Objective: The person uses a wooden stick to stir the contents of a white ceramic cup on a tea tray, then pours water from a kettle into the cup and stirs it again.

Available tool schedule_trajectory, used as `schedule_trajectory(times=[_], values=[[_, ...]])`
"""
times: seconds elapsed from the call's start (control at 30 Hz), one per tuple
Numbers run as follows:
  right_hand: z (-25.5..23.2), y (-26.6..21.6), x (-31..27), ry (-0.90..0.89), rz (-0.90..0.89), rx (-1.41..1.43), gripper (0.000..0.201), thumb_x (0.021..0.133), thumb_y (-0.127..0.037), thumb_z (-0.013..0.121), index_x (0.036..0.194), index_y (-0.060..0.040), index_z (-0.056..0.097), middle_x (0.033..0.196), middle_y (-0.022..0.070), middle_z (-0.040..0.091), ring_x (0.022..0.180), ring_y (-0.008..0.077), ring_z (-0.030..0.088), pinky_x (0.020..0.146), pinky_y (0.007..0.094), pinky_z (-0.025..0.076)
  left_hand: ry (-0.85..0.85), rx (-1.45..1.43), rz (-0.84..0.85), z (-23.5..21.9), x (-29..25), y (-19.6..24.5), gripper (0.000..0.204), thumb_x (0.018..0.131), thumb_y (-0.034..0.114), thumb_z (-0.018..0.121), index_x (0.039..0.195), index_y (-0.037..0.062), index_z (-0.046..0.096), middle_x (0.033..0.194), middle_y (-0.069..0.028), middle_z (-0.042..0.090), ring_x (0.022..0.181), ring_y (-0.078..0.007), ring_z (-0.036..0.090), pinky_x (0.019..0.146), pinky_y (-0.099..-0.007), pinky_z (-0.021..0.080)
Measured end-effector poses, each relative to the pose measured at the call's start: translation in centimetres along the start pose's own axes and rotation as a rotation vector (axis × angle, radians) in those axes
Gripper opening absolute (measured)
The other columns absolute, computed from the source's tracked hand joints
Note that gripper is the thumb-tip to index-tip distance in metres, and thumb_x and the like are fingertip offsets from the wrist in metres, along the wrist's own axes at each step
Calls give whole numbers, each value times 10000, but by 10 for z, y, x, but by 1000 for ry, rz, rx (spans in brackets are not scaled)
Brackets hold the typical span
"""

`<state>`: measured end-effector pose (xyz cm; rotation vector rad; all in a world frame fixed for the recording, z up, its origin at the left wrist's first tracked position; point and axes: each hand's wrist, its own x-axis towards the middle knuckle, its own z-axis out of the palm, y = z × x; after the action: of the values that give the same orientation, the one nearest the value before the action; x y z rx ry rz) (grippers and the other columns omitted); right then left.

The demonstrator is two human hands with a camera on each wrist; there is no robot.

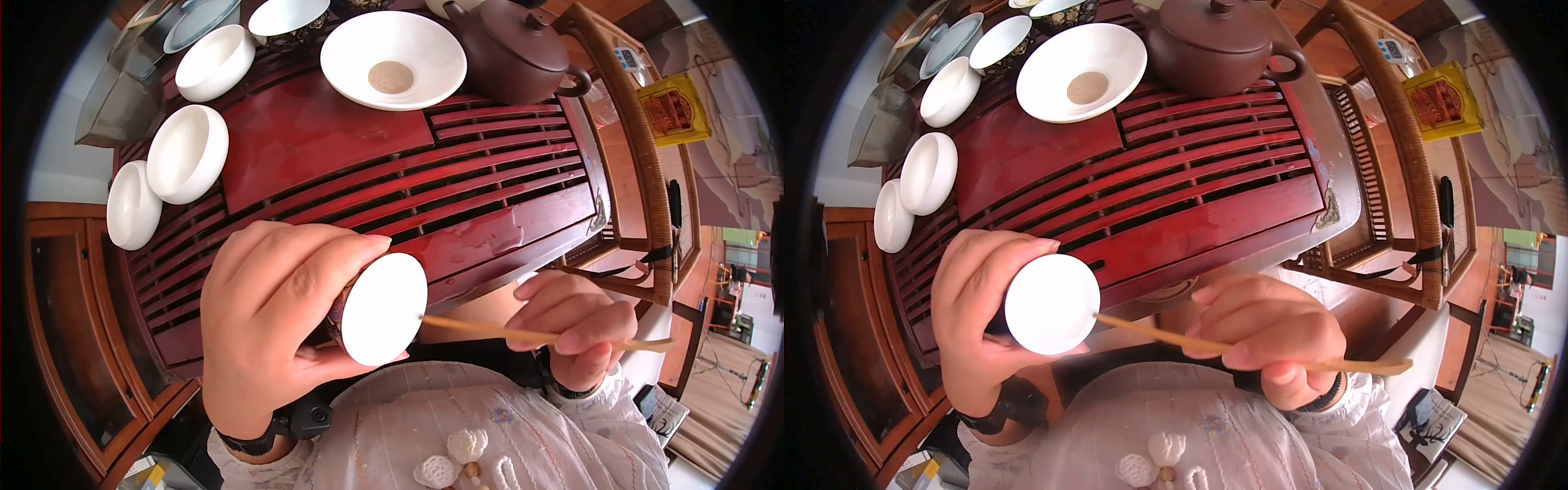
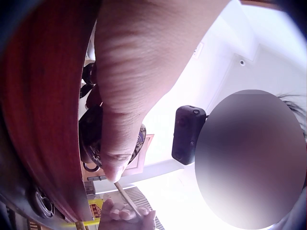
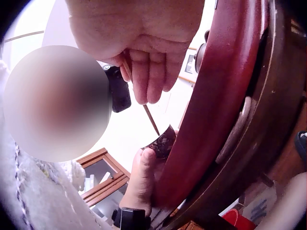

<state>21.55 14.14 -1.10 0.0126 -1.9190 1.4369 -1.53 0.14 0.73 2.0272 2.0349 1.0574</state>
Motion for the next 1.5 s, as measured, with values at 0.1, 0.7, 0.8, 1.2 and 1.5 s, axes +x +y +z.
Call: schedule_trajectory(times=[0.1, 0.7, 0.8, 1.2, 1.5], values=[[0, 1, 0, -9, 0, 2, 293, 1043, -306, 398, 987, -39, 504, 800, 187, 686, 744, 303, 666, 825, 493, 522, -1, -6, 2, -1, 0, 0, 669, 471, 339, 888, 1021, 28, 666, 949, -94, 658, 841, -278, 615, 745, -375, 450], [2, 4, -2, -13, -129, 87, 302, 1036, -268, 425, 939, 2, 518, 759, 196, 654, 696, 305, 656, 820, 500, 521, 4, -2, -7, -1, -1, 0, 673, 469, 342, 889, 1024, 32, 668, 947, -95, 656, 835, -277, 613, 745, -375, 450], [0, 4, -1, 40, -102, 36, 300, 1034, -262, 430, 939, 9, 517, 760, 200, 658, 698, 314, 661, 818, 497, 521, 4, -2, 1, 0, 0, 1, 675, 468, 342, 888, 1024, 29, 667, 946, -95, 655, 833, -277, 612, 740, -373, 448], [12, 2, 21, -144, -80, -78, 289, 995, -252, 519, 1001, 29, 587, 832, 197, 664, 802, 334, 663, 817, 501, 525, 20, -5, 28, 0, -1, -2, 672, 485, 360, 881, 1024, 22, 665, 942, -95, 658, 820, -276, 610, 716, -366, 449], [4, -7, 22, -109, -47, -153, 309, 1038, -358, 394, 936, -80, 485, 697, 110, 662, 639, 229, 665, 760, 406, 541, 15, -2, 33, 0, 0, -1, 666, 481, 349, 880, 1024, 24, 671, 930, -98, 653, 809, -274, 608, 710, -367, 451]])
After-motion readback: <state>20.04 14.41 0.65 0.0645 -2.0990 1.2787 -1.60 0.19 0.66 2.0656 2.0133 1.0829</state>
